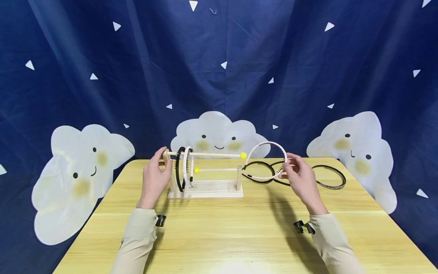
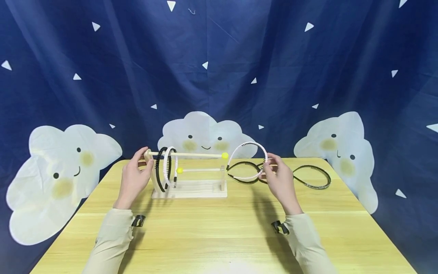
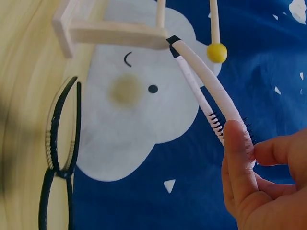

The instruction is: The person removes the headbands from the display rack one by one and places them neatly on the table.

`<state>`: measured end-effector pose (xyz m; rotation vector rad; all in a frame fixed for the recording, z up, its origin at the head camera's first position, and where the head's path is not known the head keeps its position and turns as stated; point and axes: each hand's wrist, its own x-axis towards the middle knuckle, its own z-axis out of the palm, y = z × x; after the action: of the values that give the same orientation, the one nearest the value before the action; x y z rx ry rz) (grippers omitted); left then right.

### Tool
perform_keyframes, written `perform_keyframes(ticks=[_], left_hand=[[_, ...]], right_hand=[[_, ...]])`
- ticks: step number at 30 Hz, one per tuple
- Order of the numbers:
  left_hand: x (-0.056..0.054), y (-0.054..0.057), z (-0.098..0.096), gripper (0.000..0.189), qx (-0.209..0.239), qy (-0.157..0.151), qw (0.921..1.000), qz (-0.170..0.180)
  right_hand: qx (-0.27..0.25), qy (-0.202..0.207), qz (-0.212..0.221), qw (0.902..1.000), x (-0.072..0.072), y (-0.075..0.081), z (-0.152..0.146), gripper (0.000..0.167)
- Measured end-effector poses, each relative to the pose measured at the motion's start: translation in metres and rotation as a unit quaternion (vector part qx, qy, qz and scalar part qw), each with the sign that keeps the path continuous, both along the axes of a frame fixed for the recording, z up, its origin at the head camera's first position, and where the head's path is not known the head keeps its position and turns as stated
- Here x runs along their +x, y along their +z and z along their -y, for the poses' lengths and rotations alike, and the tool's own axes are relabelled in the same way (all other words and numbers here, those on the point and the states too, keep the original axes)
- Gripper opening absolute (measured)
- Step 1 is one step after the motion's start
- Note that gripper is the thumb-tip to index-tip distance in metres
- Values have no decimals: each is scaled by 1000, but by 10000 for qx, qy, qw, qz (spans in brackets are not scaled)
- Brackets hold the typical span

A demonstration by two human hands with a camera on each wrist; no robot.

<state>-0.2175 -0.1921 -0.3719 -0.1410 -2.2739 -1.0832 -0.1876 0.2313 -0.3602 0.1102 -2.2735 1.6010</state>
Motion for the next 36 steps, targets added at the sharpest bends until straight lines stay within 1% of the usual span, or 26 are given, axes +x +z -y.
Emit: perform_keyframes(ticks=[5,10,16,19,22,24,26,29,32,36], left_hand=[[1,1,0,46,13,5,10000,24],[1,1,0,46,21,47,10000,13],[0,1,-2,46,2,-4,10000,51],[0,1,-2,46,-1,21,10000,32],[0,1,-1,46,5,49,10000,7],[0,1,0,46,-9,55,10000,-6],[0,0,0,46,-5,59,10000,-22],[0,-1,0,46,-14,43,10000,-35],[0,-2,0,46,-14,6,10000,-30],[0,-1,0,46,0,25,10000,-20]], right_hand=[[13,-109,136,9998,4,-2,-17,45],[12,-204,64,9998,7,-5,-34,44],[23,-434,59,9990,17,-11,-63,45],[-173,-540,207,9982,21,-13,-78,49],[-218,-650,326,9971,26,-16,-92,52],[-276,-677,318,9968,29,-18,-101,52],[-337,-700,269,9966,32,-22,-111,51],[-676,-727,252,9947,39,-28,-125,45],[-885,-810,337,9922,47,-38,-140,40],[-1239,-795,463,9880,53,-50,-156,32]])
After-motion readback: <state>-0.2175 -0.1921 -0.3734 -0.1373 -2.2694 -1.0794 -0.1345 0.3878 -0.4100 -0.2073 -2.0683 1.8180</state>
